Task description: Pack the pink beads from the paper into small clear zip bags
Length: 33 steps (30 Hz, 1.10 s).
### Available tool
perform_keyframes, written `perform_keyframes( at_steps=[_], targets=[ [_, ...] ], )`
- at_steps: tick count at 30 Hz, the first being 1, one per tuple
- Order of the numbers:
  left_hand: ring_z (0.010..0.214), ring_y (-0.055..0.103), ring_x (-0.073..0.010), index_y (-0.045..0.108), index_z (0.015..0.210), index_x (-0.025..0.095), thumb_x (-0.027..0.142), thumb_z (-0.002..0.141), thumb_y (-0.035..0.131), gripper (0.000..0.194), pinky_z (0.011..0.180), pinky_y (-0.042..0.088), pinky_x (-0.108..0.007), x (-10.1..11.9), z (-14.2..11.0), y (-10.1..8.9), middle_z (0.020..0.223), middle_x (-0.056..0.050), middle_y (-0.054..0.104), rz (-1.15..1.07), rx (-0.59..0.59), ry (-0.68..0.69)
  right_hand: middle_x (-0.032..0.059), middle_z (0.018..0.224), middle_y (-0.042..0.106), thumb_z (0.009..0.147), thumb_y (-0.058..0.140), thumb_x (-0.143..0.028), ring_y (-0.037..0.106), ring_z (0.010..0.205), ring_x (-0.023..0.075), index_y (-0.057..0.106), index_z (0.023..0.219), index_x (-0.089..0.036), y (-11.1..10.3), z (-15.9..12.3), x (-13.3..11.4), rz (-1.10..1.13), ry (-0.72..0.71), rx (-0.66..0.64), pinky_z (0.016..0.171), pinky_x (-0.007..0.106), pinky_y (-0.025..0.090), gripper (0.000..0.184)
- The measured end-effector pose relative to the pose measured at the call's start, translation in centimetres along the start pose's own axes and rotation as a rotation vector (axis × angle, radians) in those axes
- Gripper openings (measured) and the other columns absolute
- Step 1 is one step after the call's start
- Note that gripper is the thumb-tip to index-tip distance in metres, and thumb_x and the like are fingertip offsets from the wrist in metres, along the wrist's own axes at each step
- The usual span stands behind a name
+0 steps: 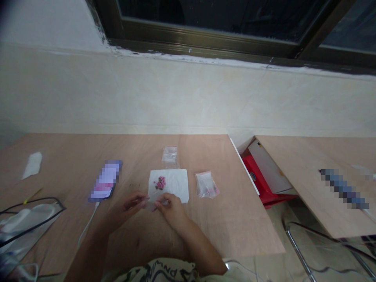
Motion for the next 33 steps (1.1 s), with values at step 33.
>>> perform_keyframes(
  at_steps=[33],
  targets=[
    [0.072,0.059,-0.0186,0.06,0.08,0.017,0.038,0.069,0.049,0.026,0.066,0.046,-0.028,-7.4,1.6,-1.4,0.074,-0.001,0.065,0.094,0.204,-0.147,0.0201,0.092,0.056,0.077,0.038,-0.035,0.049,0.089,0.0288,0.051,0.094,-0.006,-20.2,-3.8,7.7,-0.832,0.368,0.893,0.077,0.037,0.03,0.036]
  ],
)
Point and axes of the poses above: each hand's wrist, its own z-axis towards the middle knuckle, its own y-axis out of the palm, x = y × z, the point moved 10 cm from there along z, towards the middle knuckle
